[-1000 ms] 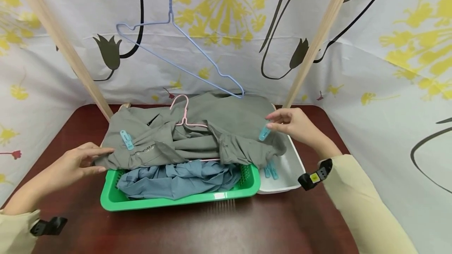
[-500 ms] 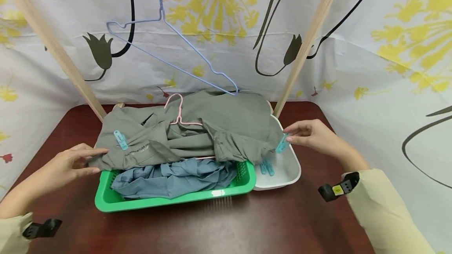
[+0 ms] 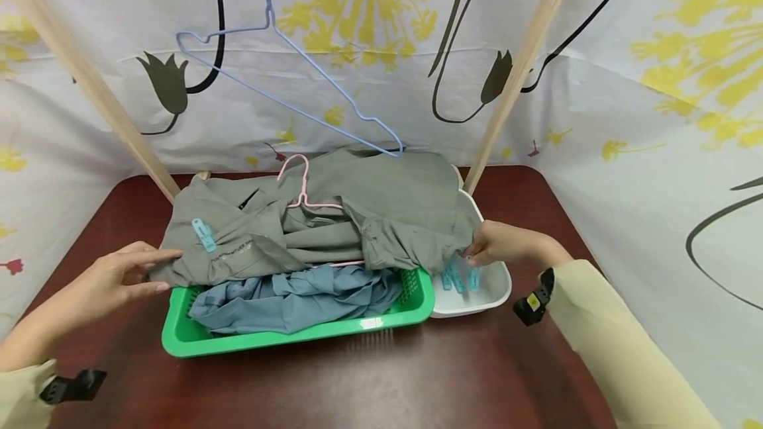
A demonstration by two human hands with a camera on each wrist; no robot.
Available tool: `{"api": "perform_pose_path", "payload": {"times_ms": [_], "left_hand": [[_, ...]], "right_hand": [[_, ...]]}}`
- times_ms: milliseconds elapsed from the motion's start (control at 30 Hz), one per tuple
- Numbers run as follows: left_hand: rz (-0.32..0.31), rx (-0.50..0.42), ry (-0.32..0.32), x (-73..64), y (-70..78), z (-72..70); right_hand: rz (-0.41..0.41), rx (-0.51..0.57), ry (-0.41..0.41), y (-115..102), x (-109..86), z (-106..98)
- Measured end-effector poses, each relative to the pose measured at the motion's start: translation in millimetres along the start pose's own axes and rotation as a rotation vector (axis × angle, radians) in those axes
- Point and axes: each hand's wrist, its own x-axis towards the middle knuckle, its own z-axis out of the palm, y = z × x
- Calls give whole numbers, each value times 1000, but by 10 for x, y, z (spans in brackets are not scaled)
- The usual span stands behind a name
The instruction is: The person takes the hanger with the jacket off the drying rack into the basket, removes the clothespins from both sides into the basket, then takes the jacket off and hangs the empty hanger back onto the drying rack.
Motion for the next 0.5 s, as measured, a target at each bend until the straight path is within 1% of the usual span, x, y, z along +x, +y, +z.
{"api": "perform_pose_path", "payload": {"times_ms": [133,233,300,367,500], "left_hand": [[-2,-13,-1,0,-7,9],[-1,-14,1,-3,-12,9],[-2,-13,-3,4,-8,1],[-6,-9,-6,10,-3,-4],[-14,-5,-9,12,6,-5]], "right_hand": [[69,-5,-53,40,138,9],[66,18,-71,89,195,42],[57,44,-64,120,207,79],[36,69,-59,148,220,123],[-11,82,-40,178,251,189]]}}
